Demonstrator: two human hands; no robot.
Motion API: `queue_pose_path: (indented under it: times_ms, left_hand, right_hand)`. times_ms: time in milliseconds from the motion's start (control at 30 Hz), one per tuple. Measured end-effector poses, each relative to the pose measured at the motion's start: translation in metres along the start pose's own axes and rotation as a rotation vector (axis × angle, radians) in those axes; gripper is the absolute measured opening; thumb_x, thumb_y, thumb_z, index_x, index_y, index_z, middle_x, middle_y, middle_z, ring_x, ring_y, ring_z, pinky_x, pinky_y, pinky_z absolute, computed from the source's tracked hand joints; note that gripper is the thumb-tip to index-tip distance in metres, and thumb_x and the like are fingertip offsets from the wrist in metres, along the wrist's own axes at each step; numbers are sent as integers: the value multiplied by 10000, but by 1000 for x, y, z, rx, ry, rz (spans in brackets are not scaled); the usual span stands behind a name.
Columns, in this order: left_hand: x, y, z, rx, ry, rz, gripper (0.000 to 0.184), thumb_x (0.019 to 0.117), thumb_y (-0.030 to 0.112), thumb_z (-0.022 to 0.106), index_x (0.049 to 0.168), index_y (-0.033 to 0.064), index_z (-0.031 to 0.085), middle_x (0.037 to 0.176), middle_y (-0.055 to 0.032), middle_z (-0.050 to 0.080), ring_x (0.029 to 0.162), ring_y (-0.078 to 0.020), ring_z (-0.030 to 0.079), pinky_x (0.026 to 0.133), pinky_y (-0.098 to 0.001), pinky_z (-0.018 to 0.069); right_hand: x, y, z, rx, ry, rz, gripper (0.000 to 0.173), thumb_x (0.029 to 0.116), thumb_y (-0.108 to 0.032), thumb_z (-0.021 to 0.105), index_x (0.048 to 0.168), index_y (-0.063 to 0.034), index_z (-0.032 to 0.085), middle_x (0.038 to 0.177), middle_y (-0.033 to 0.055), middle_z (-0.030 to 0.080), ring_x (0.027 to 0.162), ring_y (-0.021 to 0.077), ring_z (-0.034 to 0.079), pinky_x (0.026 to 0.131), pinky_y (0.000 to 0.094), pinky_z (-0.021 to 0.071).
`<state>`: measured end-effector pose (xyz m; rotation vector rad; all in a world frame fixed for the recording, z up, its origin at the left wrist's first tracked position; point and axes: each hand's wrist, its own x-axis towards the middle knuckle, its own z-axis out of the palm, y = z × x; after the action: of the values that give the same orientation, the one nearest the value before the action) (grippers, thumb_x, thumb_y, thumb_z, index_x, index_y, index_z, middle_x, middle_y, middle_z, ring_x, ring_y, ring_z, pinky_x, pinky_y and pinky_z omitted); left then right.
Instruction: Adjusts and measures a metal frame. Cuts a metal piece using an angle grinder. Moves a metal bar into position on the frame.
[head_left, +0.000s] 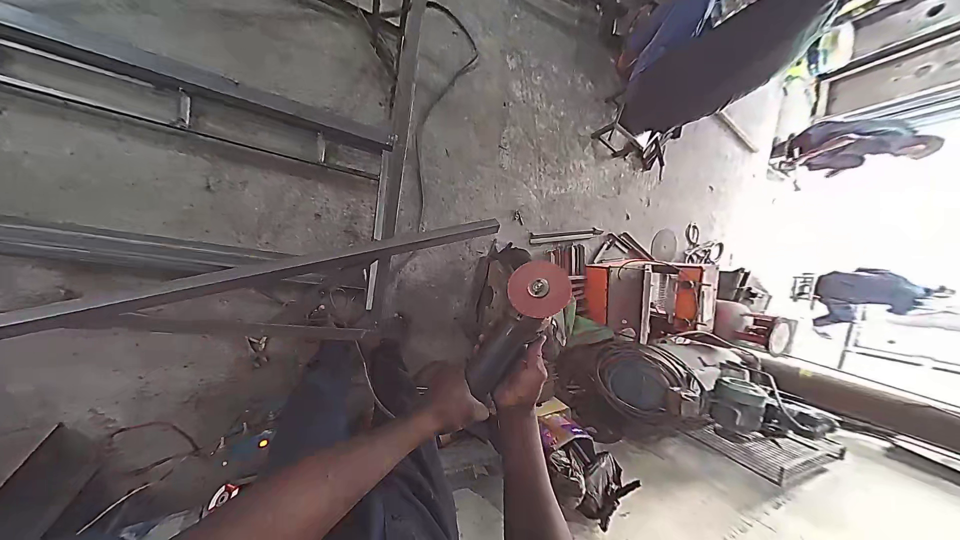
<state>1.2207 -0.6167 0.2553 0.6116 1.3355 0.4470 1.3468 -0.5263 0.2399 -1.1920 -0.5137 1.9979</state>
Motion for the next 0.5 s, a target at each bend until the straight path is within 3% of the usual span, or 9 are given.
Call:
queue_pose_path:
  times_ms: [100, 167, 233, 267, 300, 367, 400, 467, 500]
  left_hand:
    - [7, 1, 14, 54, -10, -67, 587, 738, 307, 849, 1215, 46, 628, 1043, -146, 707, 959, -288, 703, 852, -532, 574]
    - [14, 0, 18, 56, -16, -102, 610, 753, 299, 850, 1257, 50, 613, 1081, -155, 703, 991, -294, 700, 881, -531, 571]
    - [17, -1, 24, 63, -47, -153, 624, 759, 320, 857, 1262, 40, 616, 1100, -171, 700, 1019, -314, 693, 894, -550, 560]
    - [20, 1, 23, 80, -57, -183, 629, 760, 345, 857, 1255, 42, 617, 1093, -169, 701, 1013, -319, 695, 883, -561, 563]
    - [22, 2, 22, 92, -63, -207, 648, 753, 356, 860, 1264, 45, 609, 1092, -168, 702, 1017, -327, 694, 881, -575, 562]
    - [24, 2, 23, 106, -89, -212, 669, 723, 362, 863, 1248, 41, 602, 1060, -160, 706, 985, -323, 701, 859, -576, 570]
    - [25, 3, 18, 122, -128, -168, 650, 730, 380, 856, 1221, 34, 607, 1030, -153, 705, 953, -307, 704, 845, -557, 575]
    - [23, 5, -10, 224, -215, 9, 629, 805, 492, 831, 1184, 20, 658, 1018, -155, 711, 953, -298, 693, 873, -565, 546]
    - [20, 5, -35, 307, -120, 104, 632, 822, 556, 803, 1183, 53, 679, 1012, -144, 719, 946, -303, 698, 864, -588, 554]
  right_hand:
    - [4, 9, -12, -72, 201, 50, 786, 998, -755, 248, 1268, -84, 555, 991, 165, 713, 837, 292, 730, 702, 488, 626]
    - [11, 12, -12, -132, 301, 108, 893, 947, -831, 180, 1246, -81, 563, 936, 150, 707, 773, 267, 721, 645, 458, 622]
    - [5, 11, -22, -154, 278, 137, 998, 819, -935, 335, 1288, -76, 528, 975, 142, 700, 793, 254, 714, 668, 448, 623]
    - [4, 12, -28, -167, 226, 135, 1061, 708, -938, 545, 1308, -64, 508, 1001, 144, 703, 818, 257, 721, 702, 448, 633]
    - [3, 14, -33, -173, 186, 136, 1090, 642, -840, 744, 1337, -44, 478, 1033, 167, 702, 851, 279, 726, 743, 469, 637]
    - [-2, 16, -33, -229, 186, 141, 1013, 688, -468, 909, 1410, -9, 367, 1029, 213, 681, 838, 306, 726, 759, 487, 639]
    - [0, 15, -27, -259, 211, 139, 932, 709, -333, 890, 1405, 0, 366, 985, 213, 679, 785, 296, 724, 719, 471, 641]
    - [2, 9, -24, -262, 242, 159, 829, 740, -227, 846, 1390, -6, 383, 951, 214, 668, 736, 291, 708, 667, 465, 632]
    - [4, 5, -25, -280, 258, 160, 797, 752, -208, 829, 1388, -7, 392, 954, 213, 669, 737, 288, 707, 661, 464, 631]
